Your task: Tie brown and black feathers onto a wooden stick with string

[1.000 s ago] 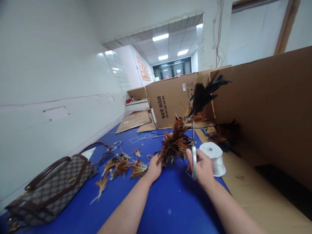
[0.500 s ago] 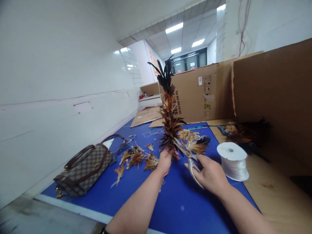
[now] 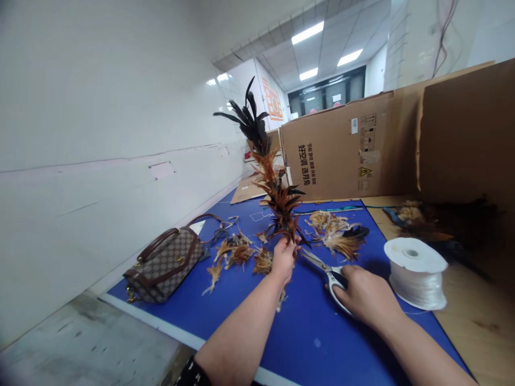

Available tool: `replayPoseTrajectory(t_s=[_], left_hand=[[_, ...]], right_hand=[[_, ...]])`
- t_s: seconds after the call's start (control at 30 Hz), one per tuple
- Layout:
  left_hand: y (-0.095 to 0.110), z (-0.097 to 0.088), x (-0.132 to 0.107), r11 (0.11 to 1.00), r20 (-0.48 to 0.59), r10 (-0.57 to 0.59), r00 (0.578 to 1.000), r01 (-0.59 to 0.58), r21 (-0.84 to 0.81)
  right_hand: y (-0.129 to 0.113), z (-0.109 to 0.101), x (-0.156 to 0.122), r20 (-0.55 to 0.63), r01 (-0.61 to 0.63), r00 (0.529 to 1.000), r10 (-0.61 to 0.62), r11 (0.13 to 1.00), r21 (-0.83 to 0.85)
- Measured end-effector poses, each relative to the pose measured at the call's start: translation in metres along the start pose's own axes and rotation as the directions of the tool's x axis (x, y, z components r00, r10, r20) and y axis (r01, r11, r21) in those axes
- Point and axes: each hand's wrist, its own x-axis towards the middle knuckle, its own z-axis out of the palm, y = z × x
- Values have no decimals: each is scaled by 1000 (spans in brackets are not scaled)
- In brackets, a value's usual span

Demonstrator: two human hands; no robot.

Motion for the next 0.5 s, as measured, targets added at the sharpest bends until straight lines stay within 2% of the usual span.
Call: replayPoseTrajectory(t_s=[0.2, 0.5], left_hand=[[6, 1, -3, 1000, 28, -2, 1000, 1, 30], [25, 6, -16, 994, 147, 27, 989, -42, 96]], right_hand=[[4, 8, 0, 41, 15, 999, -13, 999, -40], [8, 12, -5, 34, 100, 994, -102, 993, 61]])
